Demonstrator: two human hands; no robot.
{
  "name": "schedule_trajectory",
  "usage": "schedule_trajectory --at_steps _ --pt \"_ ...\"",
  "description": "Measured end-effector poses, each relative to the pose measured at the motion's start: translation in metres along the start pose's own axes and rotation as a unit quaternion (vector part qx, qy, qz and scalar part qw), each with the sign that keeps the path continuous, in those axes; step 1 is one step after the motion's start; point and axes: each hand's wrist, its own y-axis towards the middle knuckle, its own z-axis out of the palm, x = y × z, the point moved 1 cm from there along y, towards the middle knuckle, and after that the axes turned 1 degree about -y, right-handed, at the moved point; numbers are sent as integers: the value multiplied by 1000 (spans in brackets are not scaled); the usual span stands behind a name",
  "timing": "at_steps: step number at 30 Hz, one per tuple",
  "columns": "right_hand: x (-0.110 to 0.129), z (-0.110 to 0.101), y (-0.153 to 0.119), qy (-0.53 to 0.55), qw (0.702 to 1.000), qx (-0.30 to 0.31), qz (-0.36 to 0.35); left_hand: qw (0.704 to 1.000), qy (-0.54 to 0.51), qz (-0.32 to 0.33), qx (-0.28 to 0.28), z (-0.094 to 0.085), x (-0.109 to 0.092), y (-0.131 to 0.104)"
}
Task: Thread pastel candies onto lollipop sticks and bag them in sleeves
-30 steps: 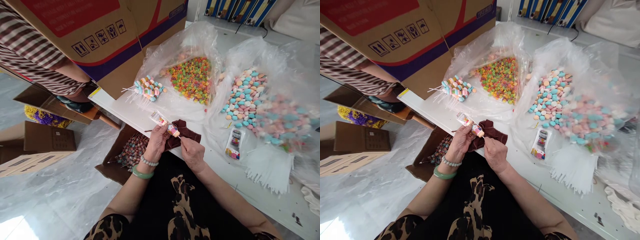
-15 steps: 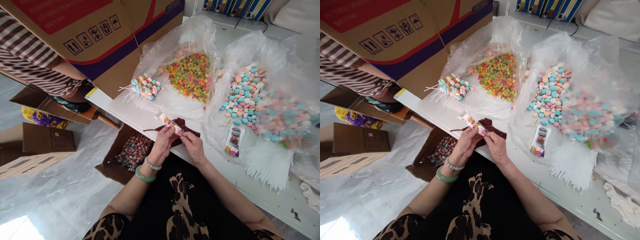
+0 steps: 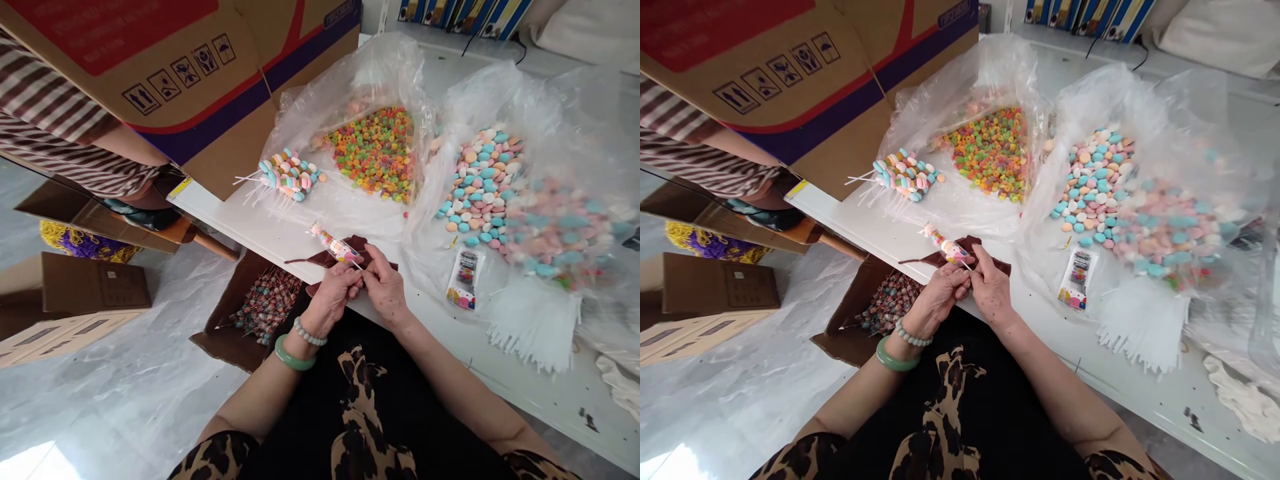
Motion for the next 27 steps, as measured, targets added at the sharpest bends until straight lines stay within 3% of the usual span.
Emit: schedule_trajectory --at_steps 3,6,10,15,21,27 --pt "-2 -3 2 -41 996 16 -83 999 22 -21 35 2 -2 -6" --pt "-3 -7 -1 -71 990 -19 -118 993 43 -79 74 -2 -12 -11" --pt "-2 -7 -9 -47 991 -21 -123 997 -20 -74 14 -12 -21 -4" --pt "-3 -3 -12 -19 996 -26 -85 998 -4 -18 -54 -9 -9 5" --pt "-6 -8 -7 -63 987 -18 -143 997 71 -15 0 -1 -5 -3" --pt "1 -4 -12 -152 956 -31 -250 998 -46 -38 36 -8 -12 -3"
